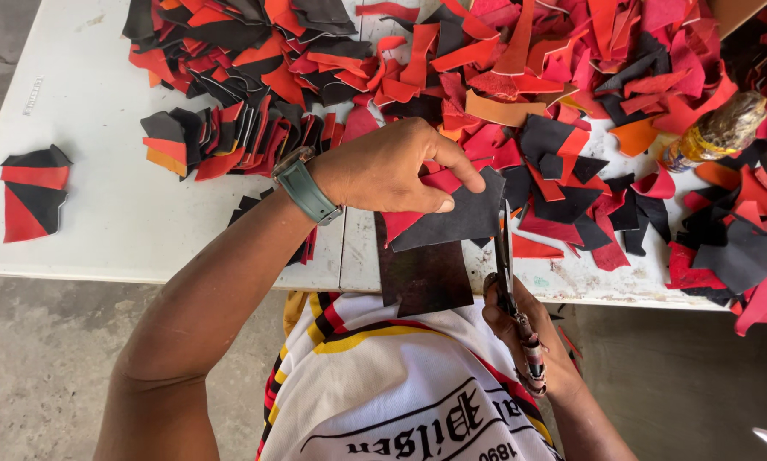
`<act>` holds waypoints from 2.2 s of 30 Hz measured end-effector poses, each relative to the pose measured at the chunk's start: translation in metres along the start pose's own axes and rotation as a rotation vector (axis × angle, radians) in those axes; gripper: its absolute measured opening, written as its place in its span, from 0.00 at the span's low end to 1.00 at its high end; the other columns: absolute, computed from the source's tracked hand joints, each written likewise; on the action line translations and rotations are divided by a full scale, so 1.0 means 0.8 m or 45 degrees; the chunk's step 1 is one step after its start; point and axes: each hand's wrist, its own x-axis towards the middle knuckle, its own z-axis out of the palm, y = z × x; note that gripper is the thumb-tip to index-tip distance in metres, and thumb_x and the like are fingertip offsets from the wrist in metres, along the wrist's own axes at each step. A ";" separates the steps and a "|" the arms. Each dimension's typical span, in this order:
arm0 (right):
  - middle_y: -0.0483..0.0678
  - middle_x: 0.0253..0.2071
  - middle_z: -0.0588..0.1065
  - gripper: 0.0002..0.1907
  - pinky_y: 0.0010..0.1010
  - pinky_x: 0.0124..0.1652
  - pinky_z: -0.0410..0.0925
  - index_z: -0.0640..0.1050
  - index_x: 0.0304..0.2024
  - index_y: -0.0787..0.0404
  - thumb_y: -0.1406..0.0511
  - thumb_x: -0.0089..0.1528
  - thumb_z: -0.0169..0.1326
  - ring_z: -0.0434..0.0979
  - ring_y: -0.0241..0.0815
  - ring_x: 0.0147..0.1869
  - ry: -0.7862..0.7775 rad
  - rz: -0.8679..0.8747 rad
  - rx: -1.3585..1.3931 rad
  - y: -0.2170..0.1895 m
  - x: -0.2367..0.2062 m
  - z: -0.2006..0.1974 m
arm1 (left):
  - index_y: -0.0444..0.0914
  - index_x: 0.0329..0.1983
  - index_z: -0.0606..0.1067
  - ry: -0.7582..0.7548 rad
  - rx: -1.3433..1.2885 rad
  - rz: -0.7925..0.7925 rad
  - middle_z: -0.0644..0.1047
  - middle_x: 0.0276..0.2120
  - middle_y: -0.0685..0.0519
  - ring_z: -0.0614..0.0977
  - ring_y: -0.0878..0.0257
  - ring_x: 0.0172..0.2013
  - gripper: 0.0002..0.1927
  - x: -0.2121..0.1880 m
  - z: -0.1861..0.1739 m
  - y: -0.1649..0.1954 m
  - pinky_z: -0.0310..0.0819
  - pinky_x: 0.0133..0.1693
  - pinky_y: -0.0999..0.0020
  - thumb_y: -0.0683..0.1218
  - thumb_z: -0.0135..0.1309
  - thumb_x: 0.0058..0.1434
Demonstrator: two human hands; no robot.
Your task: The person uses shears to cut red and black fabric pieces into smaller shapes on a white table. They repeatedly pick up fabric, align it, cut along edges, and place the cut pieces into a pile.
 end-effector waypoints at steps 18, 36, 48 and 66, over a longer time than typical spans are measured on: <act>0.40 0.29 0.62 0.05 0.26 0.34 0.59 0.68 0.35 0.59 0.66 0.61 0.51 0.58 0.33 0.33 -0.018 0.081 0.154 -0.011 -0.001 0.006 | 0.39 0.51 0.81 -0.025 -0.120 0.105 0.85 0.45 0.53 0.84 0.66 0.43 0.19 -0.002 0.006 -0.002 0.76 0.48 0.70 0.41 0.62 0.54; 0.37 0.24 0.64 0.06 0.22 0.27 0.61 0.71 0.31 0.61 0.67 0.62 0.50 0.60 0.27 0.28 0.190 0.047 -0.099 0.031 0.005 0.016 | 0.38 0.50 0.81 0.027 0.017 0.094 0.83 0.49 0.48 0.85 0.58 0.51 0.19 -0.002 0.016 0.009 0.76 0.55 0.66 0.41 0.62 0.54; 0.38 0.22 0.65 0.10 0.25 0.25 0.56 0.70 0.26 0.61 0.68 0.63 0.52 0.59 0.28 0.26 0.255 0.066 -0.080 0.043 0.012 0.019 | 0.36 0.49 0.81 0.016 -0.038 0.101 0.84 0.49 0.48 0.85 0.58 0.51 0.19 0.005 0.022 0.010 0.75 0.57 0.66 0.40 0.62 0.52; 0.40 0.26 0.66 0.08 0.23 0.27 0.58 0.70 0.34 0.61 0.63 0.58 0.48 0.61 0.31 0.28 0.136 0.085 0.046 0.042 0.005 0.014 | 0.36 0.48 0.82 -0.044 -0.033 0.104 0.84 0.47 0.48 0.85 0.57 0.48 0.18 0.006 0.038 0.004 0.76 0.55 0.65 0.40 0.61 0.52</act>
